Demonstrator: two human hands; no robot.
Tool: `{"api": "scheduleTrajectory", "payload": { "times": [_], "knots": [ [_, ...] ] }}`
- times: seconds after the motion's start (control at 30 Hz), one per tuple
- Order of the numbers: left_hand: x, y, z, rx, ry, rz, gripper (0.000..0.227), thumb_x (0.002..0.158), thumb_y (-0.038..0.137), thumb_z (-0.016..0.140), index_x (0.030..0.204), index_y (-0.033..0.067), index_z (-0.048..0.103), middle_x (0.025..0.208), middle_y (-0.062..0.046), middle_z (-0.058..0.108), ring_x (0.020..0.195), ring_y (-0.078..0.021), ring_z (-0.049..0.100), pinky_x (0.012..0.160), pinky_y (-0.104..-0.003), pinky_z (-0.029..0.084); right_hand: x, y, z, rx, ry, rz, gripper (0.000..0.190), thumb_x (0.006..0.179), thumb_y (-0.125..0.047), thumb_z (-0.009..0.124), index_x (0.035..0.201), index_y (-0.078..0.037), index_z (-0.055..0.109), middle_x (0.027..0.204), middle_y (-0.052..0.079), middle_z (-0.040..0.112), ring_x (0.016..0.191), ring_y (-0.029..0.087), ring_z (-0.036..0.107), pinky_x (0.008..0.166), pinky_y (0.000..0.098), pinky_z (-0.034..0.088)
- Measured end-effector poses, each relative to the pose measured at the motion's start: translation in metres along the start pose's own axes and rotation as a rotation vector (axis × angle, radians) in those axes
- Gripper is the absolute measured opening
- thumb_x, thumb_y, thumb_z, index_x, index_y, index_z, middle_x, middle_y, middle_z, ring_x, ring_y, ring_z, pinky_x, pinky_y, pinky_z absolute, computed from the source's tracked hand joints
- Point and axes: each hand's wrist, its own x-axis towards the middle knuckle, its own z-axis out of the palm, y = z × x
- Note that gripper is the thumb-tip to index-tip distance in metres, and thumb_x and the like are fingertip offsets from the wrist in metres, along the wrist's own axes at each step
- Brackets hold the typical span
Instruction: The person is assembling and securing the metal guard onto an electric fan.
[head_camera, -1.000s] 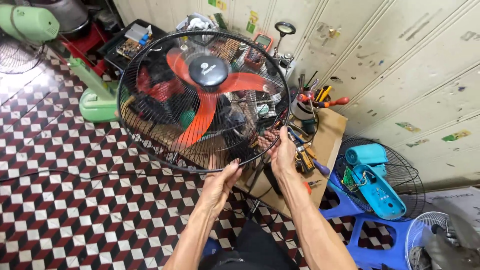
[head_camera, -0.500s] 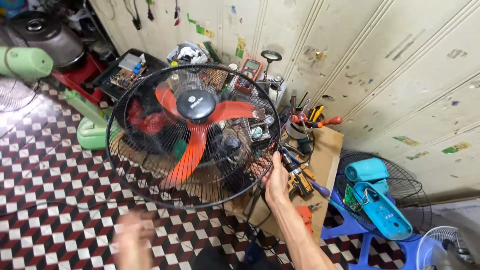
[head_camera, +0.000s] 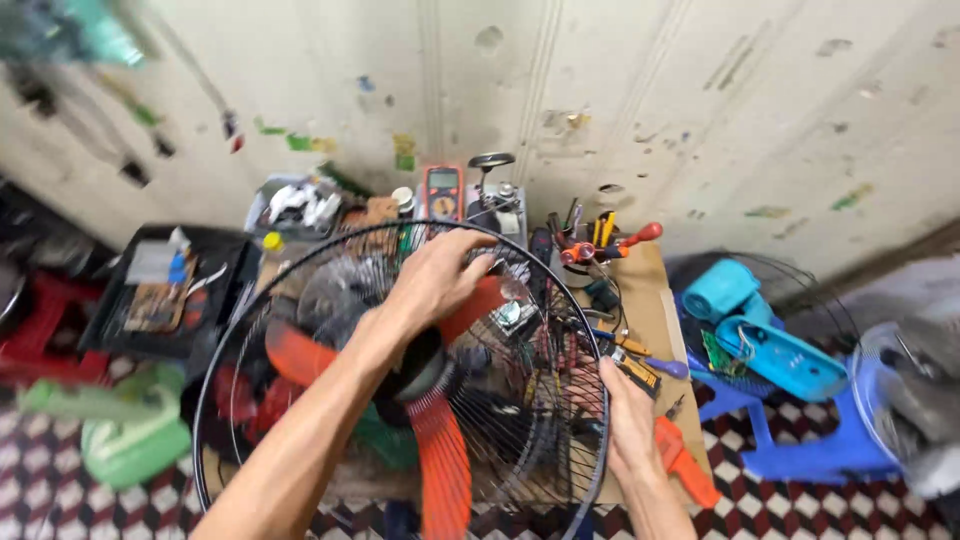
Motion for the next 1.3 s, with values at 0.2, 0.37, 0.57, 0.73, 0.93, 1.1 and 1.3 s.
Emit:
{"api": "scheduleTrajectory", "payload": {
  "times": [0.2,0.37,0.57,0.73,0.93,1.1,1.3],
  "knots": [
    [0.115,-0.109,0.073,0.079,-0.604,0.106,0.041,0.098,0.042,0.062,0.121,0.0093,0.072,0.118,-0.018,0.073,0.112,-0.0360,0.067,0.095,-0.046,0.052,-0.010,-0.002,0.002,-0.162,0.201,-0.043,0.042,0.101,-0.029,0.062,0.118,0.008,0.074,0.104,0.014,0.076,0.085,0.016,0.067,0.078,0.0304,0.054],
    [0.157,-0.101,0.068,0.104,-1.108,-0.132,0.072,0.077,0.070,0.067,0.115,0.0100,0.082,0.115,-0.013,0.082,0.112,-0.0284,0.075,0.096,-0.040,0.055,-0.022,-0.014,0.003,-0.154,0.138,0.045,0.048,0.099,-0.033,0.060,0.116,0.010,0.072,0.102,0.015,0.077,0.083,0.020,0.071,0.077,0.0323,0.058],
    [0.151,-0.065,0.052,0.352,-1.119,-0.211,0.076,0.078,0.082,0.066,0.129,0.0258,0.074,0.132,0.001,0.066,0.114,-0.0185,0.052,0.102,-0.072,0.031,0.002,-0.061,0.054,-0.289,0.195,0.170,0.050,0.094,-0.038,0.059,0.127,-0.002,0.070,0.115,0.006,0.074,0.094,0.013,0.068,0.081,0.0279,0.055],
    [0.147,-0.102,0.092,0.074,-1.181,-0.235,0.081,0.065,0.080,0.070,0.100,0.0083,0.082,0.099,-0.007,0.077,0.089,-0.0212,0.067,0.078,-0.041,0.051,0.038,-0.063,0.067,-0.199,0.068,0.353,0.047,0.096,-0.041,0.060,0.121,-0.002,0.069,0.107,0.006,0.076,0.084,0.014,0.070,0.077,0.0290,0.058],
    [0.146,-0.111,0.106,-0.127,-1.183,-0.372,0.066,0.066,0.069,0.081,0.074,0.0028,0.081,0.071,-0.007,0.074,0.063,-0.0187,0.064,0.055,-0.035,0.047,0.041,-0.062,0.061,-0.152,-0.005,0.368,0.044,0.098,-0.043,0.062,0.111,-0.002,0.071,0.096,0.007,0.076,0.074,0.014,0.070,0.068,0.0297,0.059],
    [0.145,-0.120,0.120,-0.148,-1.156,-0.331,0.063,0.068,0.065,0.082,0.072,0.0024,0.080,0.067,-0.008,0.074,0.058,-0.0191,0.065,0.051,-0.034,0.048,0.042,-0.060,0.060,-0.369,0.020,0.314,0.053,0.096,-0.048,0.060,0.105,0.002,0.077,0.096,0.009,0.080,0.078,0.015,0.073,0.074,0.0267,0.059],
    [0.149,-0.115,0.120,0.033,-1.199,-0.226,0.072,0.076,0.073,0.069,0.093,0.0042,0.083,0.088,-0.009,0.080,0.082,-0.0206,0.073,0.074,-0.038,0.056,0.023,-0.051,0.051,-0.318,-0.016,0.297,0.060,0.098,-0.052,0.058,0.108,0.005,0.073,0.096,0.013,0.078,0.080,0.021,0.071,0.075,0.0337,0.056]
  ]
}}
